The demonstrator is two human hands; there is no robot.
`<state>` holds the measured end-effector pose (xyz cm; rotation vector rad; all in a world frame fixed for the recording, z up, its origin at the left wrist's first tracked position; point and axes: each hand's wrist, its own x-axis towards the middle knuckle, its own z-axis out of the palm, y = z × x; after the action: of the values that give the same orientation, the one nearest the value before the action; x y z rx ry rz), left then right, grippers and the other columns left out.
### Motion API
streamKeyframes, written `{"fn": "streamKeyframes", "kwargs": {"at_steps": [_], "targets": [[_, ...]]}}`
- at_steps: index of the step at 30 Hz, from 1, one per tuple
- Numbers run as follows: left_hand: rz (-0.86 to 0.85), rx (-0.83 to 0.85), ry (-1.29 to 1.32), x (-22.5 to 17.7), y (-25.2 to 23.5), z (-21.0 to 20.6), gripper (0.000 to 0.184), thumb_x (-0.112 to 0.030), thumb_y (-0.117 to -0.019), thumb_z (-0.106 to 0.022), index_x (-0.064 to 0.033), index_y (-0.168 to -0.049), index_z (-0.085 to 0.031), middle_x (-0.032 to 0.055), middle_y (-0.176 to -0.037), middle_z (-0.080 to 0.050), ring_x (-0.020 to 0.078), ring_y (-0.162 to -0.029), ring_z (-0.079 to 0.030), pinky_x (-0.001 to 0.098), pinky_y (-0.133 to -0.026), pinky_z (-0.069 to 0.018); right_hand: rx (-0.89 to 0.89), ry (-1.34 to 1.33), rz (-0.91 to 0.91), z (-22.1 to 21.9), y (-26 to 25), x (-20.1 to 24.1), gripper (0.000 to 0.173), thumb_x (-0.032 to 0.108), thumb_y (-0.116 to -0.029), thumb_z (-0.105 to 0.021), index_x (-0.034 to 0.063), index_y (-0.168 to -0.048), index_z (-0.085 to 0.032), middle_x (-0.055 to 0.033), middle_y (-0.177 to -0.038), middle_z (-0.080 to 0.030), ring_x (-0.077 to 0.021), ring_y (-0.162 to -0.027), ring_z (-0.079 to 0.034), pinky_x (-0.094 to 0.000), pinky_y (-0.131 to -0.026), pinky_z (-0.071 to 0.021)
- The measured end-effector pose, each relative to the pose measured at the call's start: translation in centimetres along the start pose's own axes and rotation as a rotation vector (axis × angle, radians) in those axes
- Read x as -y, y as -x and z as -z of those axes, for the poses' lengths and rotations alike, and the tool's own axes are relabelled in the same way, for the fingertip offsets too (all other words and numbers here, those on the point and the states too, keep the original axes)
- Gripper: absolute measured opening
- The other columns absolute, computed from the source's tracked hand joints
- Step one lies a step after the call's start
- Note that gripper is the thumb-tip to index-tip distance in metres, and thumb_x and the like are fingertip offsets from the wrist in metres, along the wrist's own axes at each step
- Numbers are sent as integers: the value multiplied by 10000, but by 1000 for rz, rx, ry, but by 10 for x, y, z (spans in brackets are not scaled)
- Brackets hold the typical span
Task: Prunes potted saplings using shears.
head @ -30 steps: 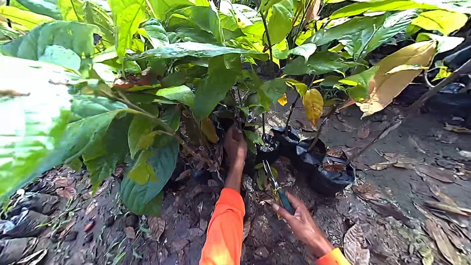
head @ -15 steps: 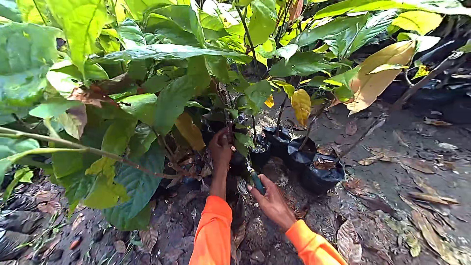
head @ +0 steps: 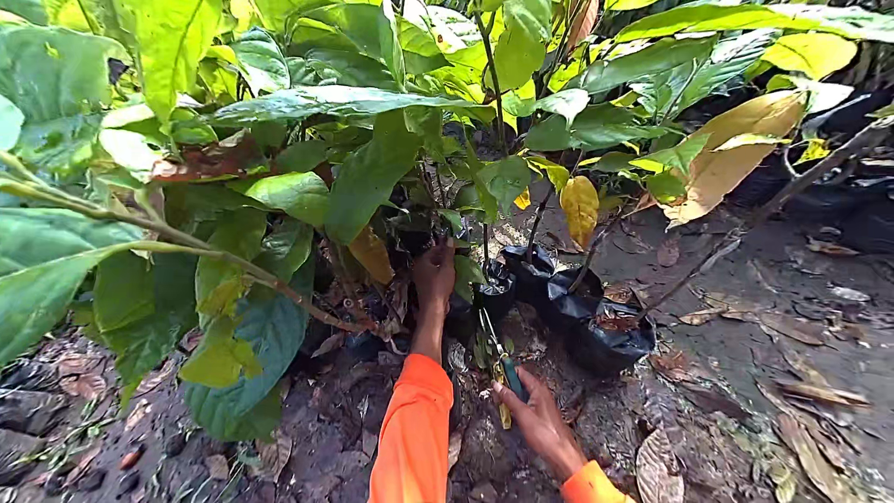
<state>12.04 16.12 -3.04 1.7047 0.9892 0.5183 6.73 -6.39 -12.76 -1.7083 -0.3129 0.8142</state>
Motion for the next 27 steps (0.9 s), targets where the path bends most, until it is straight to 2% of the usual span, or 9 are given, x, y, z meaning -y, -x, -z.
{"fn": "streamKeyframes", "kwargs": {"at_steps": [4, 7, 12, 14, 15, 17, 20, 23, 27], "targets": [[-37, 15, 49, 8, -7, 4, 281, -259, -1025, -645, -4, -1123, -710, 124, -1019, -727, 203, -923, -666, 413, -876, -528, 13, 18, -3, 2, 3, -5, 285, 224, -941, -670, -3, -1112, -671, -94, -880, -708, -188, -802, -684, -399, -783, -563], [-88, 35, 64, 14, -9, 8, 217, -163, -1023, -640, 2, -1140, -717, 121, -1037, -742, 186, -946, -688, 388, -891, -540, 19, -4, 2, 3, 2, -8, 264, 223, -930, -671, 11, -1087, -673, -73, -861, -704, -166, -777, -681, -375, -761, -565], [-179, 52, 4, 20, -8, 9, 204, -100, -1020, -622, 11, -1170, -704, 133, -1064, -744, 185, -976, -704, 386, -923, -551, 23, -17, -12, 3, 3, -12, 265, 218, -928, -672, 10, -1092, -666, -87, -886, -701, -179, -804, -682, -383, -778, -565], [-219, 65, 24, 25, -8, 9, 240, -75, -1020, -612, 24, -1231, -667, 140, -1097, -739, 184, -1003, -707, 378, -941, -556, 23, -2, -15, 4, 4, -14, 270, 224, -920, -677, 12, -1086, -666, -88, -882, -691, -179, -795, -670, -384, -771, -557], [-243, 77, 55, 28, -9, 9, 287, -61, -1022, -599, 31, -1291, -630, 141, -1106, -736, 178, -1005, -704, 366, -936, -556, 24, 5, -16, 4, 5, -14, 271, 229, -916, -678, 15, -1083, -668, -82, -871, -692, -172, -778, -665, -379, -757, -553], [-287, 89, 131, 34, -10, 8, 313, -34, -1024, -575, 37, -1327, -599, 125, -1076, -737, 152, -972, -697, 336, -906, -555, 32, 6, -27, 5, 6, -15, 264, 222, -926, -680, 15, -1089, -668, -77, -864, -690, -165, -762, -665, -372, -747, -558], [-303, 126, 191, 37, -11, 10, 269, -20, -1029, -552, 39, -1284, -613, 110, -1057, -732, 131, -952, -686, 311, -882, -551, 35, -7, -34, 4, 8, -16, 242, 205, -929, -679, 11, -1073, -667, -78, -847, -683, -162, -746, -657, -369, -736, -555], [-293, 151, 218, 39, -12, 13, 276, -6, -1029, -544, 51, -1294, -596, 115, -1060, -728, 135, -954, -689, 309, -876, -559, 43, -1, -44, 4, 8, -16, 253, 212, -938, -679, 9, -1088, -667, -86, -861, -688, -169, -767, -665, -376, -757, -558], [-310, 170, 151, 40, -16, 16, 238, -12, -1023, -558, 56, -1243, -620, 87, -1020, -726, 102, -907, -675, 292, -851, -554, 49, -29, -61, 3, 7, -16, 283, 221, -940, -680, 1, -1118, -666, -100, -892, -696, -188, -798, -675, -397, -783, -562]]}}
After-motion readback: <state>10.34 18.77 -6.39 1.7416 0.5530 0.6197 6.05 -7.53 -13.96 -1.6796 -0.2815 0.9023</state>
